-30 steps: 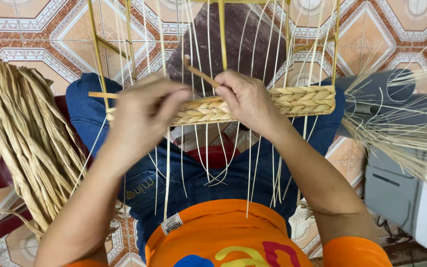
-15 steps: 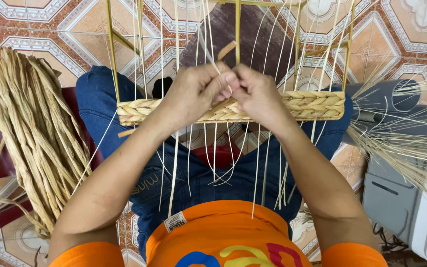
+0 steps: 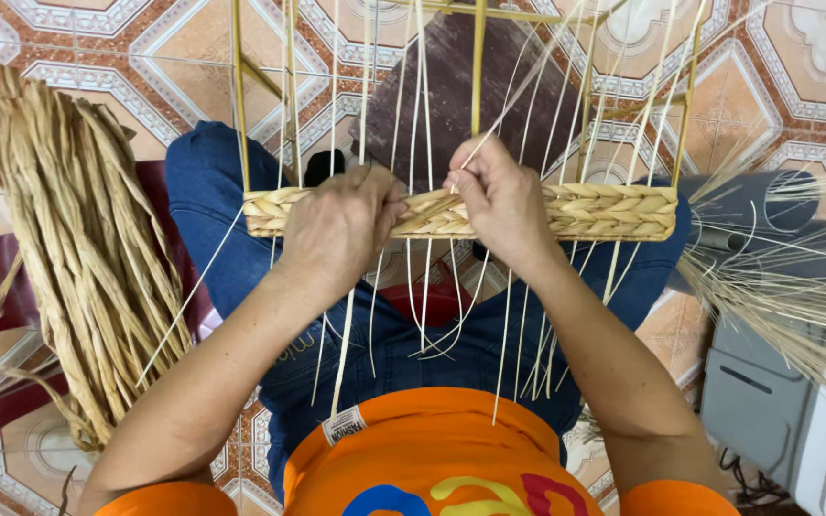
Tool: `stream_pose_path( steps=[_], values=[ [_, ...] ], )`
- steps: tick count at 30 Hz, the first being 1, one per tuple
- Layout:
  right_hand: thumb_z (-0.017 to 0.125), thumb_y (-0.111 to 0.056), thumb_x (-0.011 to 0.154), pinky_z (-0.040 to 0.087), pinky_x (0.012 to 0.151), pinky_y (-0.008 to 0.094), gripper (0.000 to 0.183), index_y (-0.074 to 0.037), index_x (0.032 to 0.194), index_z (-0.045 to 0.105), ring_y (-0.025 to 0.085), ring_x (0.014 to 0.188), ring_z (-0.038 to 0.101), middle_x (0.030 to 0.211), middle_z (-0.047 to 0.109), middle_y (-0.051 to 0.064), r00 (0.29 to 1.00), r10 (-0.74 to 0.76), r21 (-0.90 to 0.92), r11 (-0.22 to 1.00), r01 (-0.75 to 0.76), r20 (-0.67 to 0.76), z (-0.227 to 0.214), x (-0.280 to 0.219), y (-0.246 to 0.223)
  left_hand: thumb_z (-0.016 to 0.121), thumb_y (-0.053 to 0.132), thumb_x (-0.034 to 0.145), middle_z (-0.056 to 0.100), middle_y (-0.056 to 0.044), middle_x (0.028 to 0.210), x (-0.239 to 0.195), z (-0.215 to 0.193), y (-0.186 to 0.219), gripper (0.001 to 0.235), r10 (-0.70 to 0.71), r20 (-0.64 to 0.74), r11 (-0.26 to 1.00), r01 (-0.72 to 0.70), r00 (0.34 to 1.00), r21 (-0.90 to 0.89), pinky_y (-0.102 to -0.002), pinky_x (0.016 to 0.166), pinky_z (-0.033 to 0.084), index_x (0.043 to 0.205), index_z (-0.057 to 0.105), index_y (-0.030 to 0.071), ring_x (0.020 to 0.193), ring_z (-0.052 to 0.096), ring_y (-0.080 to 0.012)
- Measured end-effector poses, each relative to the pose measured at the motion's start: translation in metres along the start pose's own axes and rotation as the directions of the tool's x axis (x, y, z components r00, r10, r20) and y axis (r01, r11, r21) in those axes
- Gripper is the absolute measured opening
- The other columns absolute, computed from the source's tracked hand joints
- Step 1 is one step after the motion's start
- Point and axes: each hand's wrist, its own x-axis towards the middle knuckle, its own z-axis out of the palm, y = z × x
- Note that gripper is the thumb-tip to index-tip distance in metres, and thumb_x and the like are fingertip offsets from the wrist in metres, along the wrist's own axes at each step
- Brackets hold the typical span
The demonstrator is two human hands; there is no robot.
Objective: The person weaves dried palm leaves into a basket frame using both hands. They interlace the leaves through vertical supports, gradually building up the basket's side wall in a consistent braided pattern.
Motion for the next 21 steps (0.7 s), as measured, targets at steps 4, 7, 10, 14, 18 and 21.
stream_pose_path(
  steps=[4, 7, 10, 14, 18, 21],
  values=[
    [0.060, 0.000, 0.103, 0.051, 0.057, 0.020, 0.019, -0.007, 0.120, 0.059, 0.005, 0.066, 0.060, 0.100, 0.077, 0.007, 0.993, -0.055, 0.363, 0.932, 0.013, 0.106, -0.016, -0.002, 0.011, 0.076, 0.021, 0.093, 0.074, -0.011, 0.091, -0.023, -0.022, -0.033, 0.014, -0.032, -0.015, 0.998, 0.031, 0.999, -0.063, -0.039, 0.062, 0.058, 0.098, 0.074, 0.008, 0.068, 0.071, -0.0237],
    [0.056, -0.003, 0.102, 0.060, 0.066, 0.022, 0.033, -0.006, 0.135, 0.056, 0.010, 0.079, 0.070, 0.113, 0.073, 0.011, 0.994, 0.097, 0.466, 0.878, -0.106, 0.045, -0.045, -0.023, 0.023, 0.074, 0.017, 0.100, 0.074, -0.011, 0.101, -0.058, -0.056, -0.085, 0.019, -0.267, -0.159, 0.935, 0.217, 0.950, -0.279, -0.029, 0.072, 0.060, 0.114, 0.073, 0.004, 0.080, 0.073, -0.0157],
    [0.059, -0.004, 0.107, 0.057, 0.076, 0.025, 0.032, 0.001, 0.138, 0.058, 0.014, 0.085, 0.067, 0.120, 0.072, 0.017, 0.990, 0.118, 0.614, 0.788, -0.045, -0.079, -0.068, -0.050, 0.033, 0.075, 0.011, 0.107, 0.074, -0.010, 0.099, -0.097, -0.093, -0.150, 0.018, -0.476, -0.310, 0.868, 0.382, 0.823, -0.316, -0.025, 0.071, 0.054, 0.123, 0.073, 0.002, 0.083, 0.067, -0.0124],
    [0.062, -0.002, 0.111, 0.056, 0.078, 0.026, 0.021, 0.007, 0.130, 0.062, 0.015, 0.083, 0.066, 0.113, 0.071, 0.021, 0.983, 0.096, 0.710, 0.703, 0.046, -0.159, -0.078, -0.079, 0.040, 0.072, 0.013, 0.104, 0.077, -0.007, 0.102, -0.135, -0.105, -0.212, 0.012, -0.723, -0.299, 0.691, 0.644, 0.623, -0.328, -0.023, 0.068, 0.056, 0.112, 0.076, 0.005, 0.081, 0.069, -0.0081],
    [0.062, -0.002, 0.114, 0.057, 0.078, 0.025, 0.019, 0.010, 0.129, 0.062, 0.016, 0.085, 0.066, 0.112, 0.071, 0.022, 0.981, 0.081, 0.687, 0.724, 0.064, -0.177, -0.076, -0.091, 0.039, 0.068, 0.022, 0.099, 0.076, -0.007, 0.098, -0.143, -0.074, -0.243, 0.013, -0.909, -0.024, 0.408, 0.876, 0.416, -0.257, -0.026, 0.063, 0.057, 0.107, 0.075, 0.014, 0.070, 0.067, -0.0138],
    [0.063, -0.001, 0.112, 0.057, 0.079, 0.026, 0.019, 0.010, 0.128, 0.062, 0.017, 0.085, 0.067, 0.112, 0.072, 0.022, 0.984, 0.068, 0.690, 0.721, 0.065, -0.164, -0.073, -0.092, 0.036, 0.078, 0.023, 0.094, 0.073, -0.016, 0.098, -0.144, -0.041, -0.258, 0.019, -0.779, -0.262, 0.582, 0.812, 0.570, 0.036, -0.037, 0.071, 0.057, 0.101, 0.073, 0.006, 0.078, 0.068, -0.0230]
  ],
)
